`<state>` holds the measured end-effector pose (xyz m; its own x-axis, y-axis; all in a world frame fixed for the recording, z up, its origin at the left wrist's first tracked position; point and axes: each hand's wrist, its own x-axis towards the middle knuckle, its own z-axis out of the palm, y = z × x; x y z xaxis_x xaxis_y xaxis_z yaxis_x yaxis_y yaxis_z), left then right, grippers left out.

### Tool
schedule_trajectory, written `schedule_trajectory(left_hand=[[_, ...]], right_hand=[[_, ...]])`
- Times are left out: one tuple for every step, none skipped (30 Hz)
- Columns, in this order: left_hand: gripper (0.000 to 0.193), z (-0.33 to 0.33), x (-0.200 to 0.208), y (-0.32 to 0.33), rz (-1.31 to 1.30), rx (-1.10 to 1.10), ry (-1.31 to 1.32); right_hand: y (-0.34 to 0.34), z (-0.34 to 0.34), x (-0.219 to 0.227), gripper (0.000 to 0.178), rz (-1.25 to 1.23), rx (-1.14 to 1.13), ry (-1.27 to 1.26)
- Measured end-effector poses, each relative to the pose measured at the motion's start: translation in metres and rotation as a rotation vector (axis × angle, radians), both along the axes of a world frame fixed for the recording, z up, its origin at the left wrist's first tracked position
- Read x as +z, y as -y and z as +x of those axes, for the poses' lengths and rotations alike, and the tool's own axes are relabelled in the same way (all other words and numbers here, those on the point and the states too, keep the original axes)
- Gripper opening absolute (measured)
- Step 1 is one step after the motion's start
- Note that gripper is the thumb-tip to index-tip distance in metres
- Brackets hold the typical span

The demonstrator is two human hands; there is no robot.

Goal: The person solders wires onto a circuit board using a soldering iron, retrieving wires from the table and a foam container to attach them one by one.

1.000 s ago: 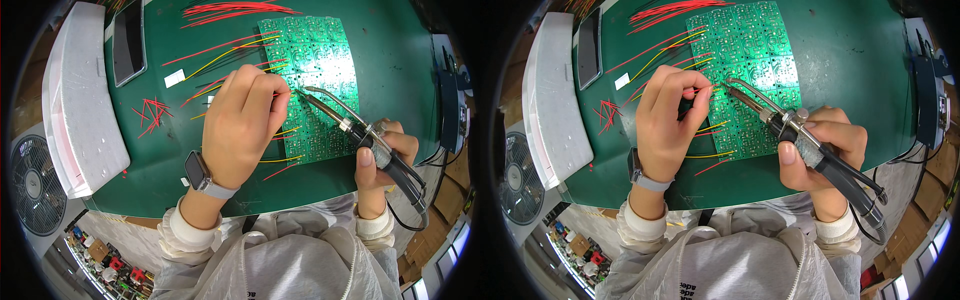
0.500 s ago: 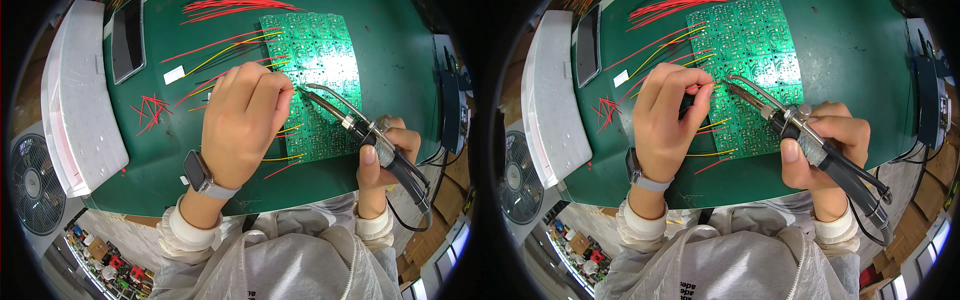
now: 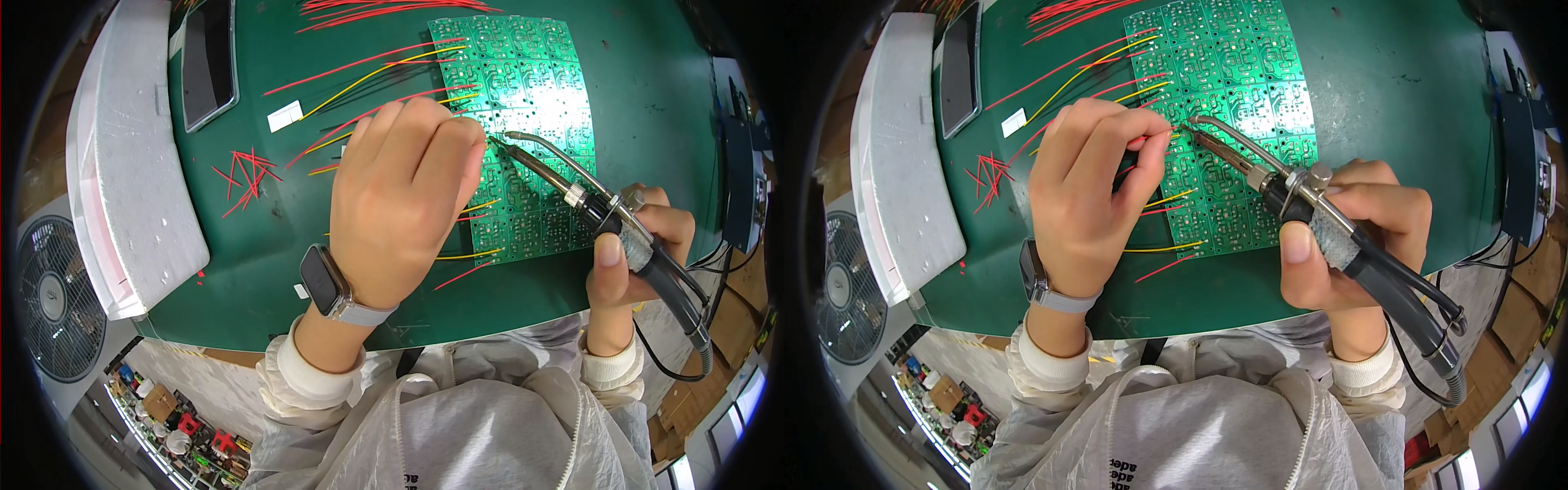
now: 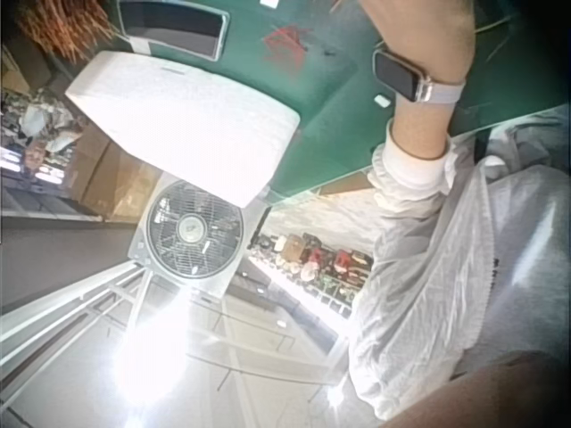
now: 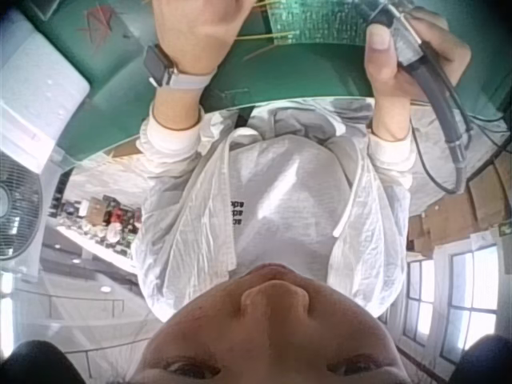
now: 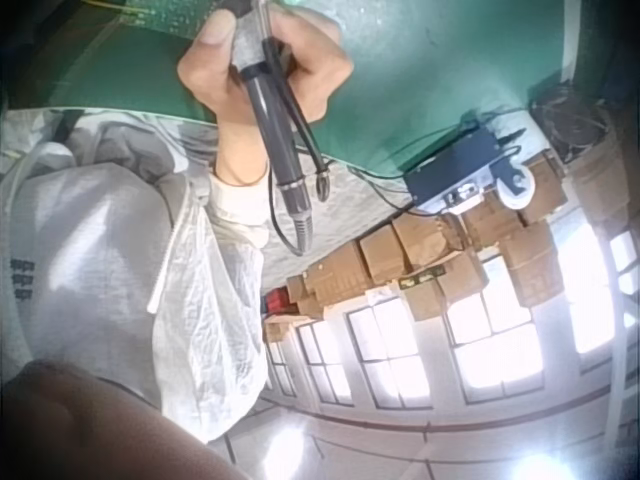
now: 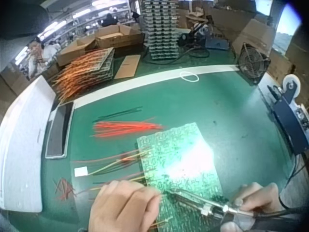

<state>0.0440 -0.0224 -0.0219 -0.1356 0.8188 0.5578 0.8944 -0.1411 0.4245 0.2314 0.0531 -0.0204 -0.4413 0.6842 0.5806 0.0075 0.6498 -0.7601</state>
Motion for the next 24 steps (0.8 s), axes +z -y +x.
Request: schedule_trajectory(left_hand=[[0.019, 0.0, 0.0, 0.0, 0.001, -0.002, 0.001], [0.02, 0.0, 0.0, 0.0, 0.003, -0.005, 0.003], [0.02, 0.0, 0.001, 0.0, 0.002, -0.005, 0.004], [0.02, 0.0, 0.001, 0.001, -0.003, -0.005, -0.001], [0.02, 0.0, 0.001, 0.001, -0.007, -0.005, -0.007], [0.02, 0.0, 0.001, 0.001, -0.008, -0.005, -0.006], [0.02, 0.0, 0.001, 0.001, 0.001, -0.004, -0.011], [0.02, 0.0, 0.001, 0.0, 0.009, -0.002, -0.017], [0.02, 0.0, 0.001, 0.0, 0.009, 0.0, -0.017], [0.02, -0.001, 0.001, 0.0, 0.006, -0.002, -0.018], [0.02, -0.001, 0.001, 0.001, 0.002, -0.004, -0.018], [0.02, -0.001, 0.0, 0.0, 0.003, -0.003, -0.017], [0.02, 0.0, -0.001, 0.0, 0.004, -0.002, -0.011], [0.02, 0.0, 0.0, 0.0, 0.004, 0.003, -0.009], [0.02, 0.0, 0.0, 0.0, 0.003, 0.006, -0.011], [0.02, 0.0, 0.0, -0.001, 0.0, 0.007, -0.013], [0.02, 0.001, 0.0, -0.001, -0.002, 0.005, -0.013], [0.02, 0.001, 0.001, 0.0, -0.002, 0.005, -0.014], [0.019, 0.0, 0.003, 0.0, -0.016, 0.008, -0.016], [0.019, 0.0, 0.003, 0.001, -0.029, 0.01, -0.018], [0.019, 0.0, 0.004, 0.001, -0.028, 0.009, -0.018], [0.019, 0.001, 0.004, 0.001, -0.029, 0.006, -0.011], [0.018, 0.001, 0.006, 0.001, -0.029, 0.005, -0.008], [0.018, 0.0, 0.01, 0.001, -0.026, 0.006, -0.011]], right_hand=[[0.0, 0.0, 0.0, 0.034, -0.004, 0.001, -0.007], [0.0, 0.0, 0.0, 0.034, -0.007, 0.001, -0.012], [0.0, -0.001, 0.0, 0.034, -0.009, 0.001, -0.012], [0.0, -0.001, 0.0, 0.034, -0.019, -0.011, -0.017], [0.0, -0.001, -0.001, 0.034, -0.029, -0.023, -0.021], [0.0, -0.001, -0.001, 0.034, -0.029, -0.023, -0.02], [0.0, 0.0, 0.0, 0.034, -0.022, -0.025, -0.006], [0.0, 0.0, 0.0, 0.034, -0.014, -0.027, 0.008], [0.0, 0.001, -0.001, 0.034, -0.014, -0.026, 0.007], [0.0, 0.001, -0.002, 0.034, -0.004, -0.032, -0.029], [0.001, 0.001, -0.003, 0.034, 0.007, -0.038, -0.063], [0.001, 0.001, -0.005, 0.035, -0.038, -0.053, -0.152], [0.001, 0.002, -0.005, 0.035, -0.038, -0.052, -0.151], [0.001, 0.003, -0.003, 0.035, -0.04, -0.12, -0.197], [0.0, 0.004, -0.002, 0.036, -0.042, -0.188, -0.243], [-0.003, 0.004, -0.002, 0.036, 0.013, -0.273, -0.215], [-0.003, 0.004, -0.002, 0.036, 0.012, -0.273, -0.216], [-0.003, 0.004, -0.001, 0.036, -0.006, -0.28, -0.214], [-0.003, 0.004, 0.0, 0.036, -0.024, -0.287, -0.212], [-0.002, 0.004, -0.001, 0.036, -0.027, -0.287, -0.202], [-0.002, 0.003, -0.001, 0.036, -0.025, -0.288, -0.203], [-0.003, 0.003, -0.001, 0.036, -0.015, -0.274, -0.205], [-0.004, 0.002, -0.001, 0.036, -0.003, -0.258, -0.209], [-0.004, 0.002, 0.0, 0.036, 0.0, -0.258, -0.213]])
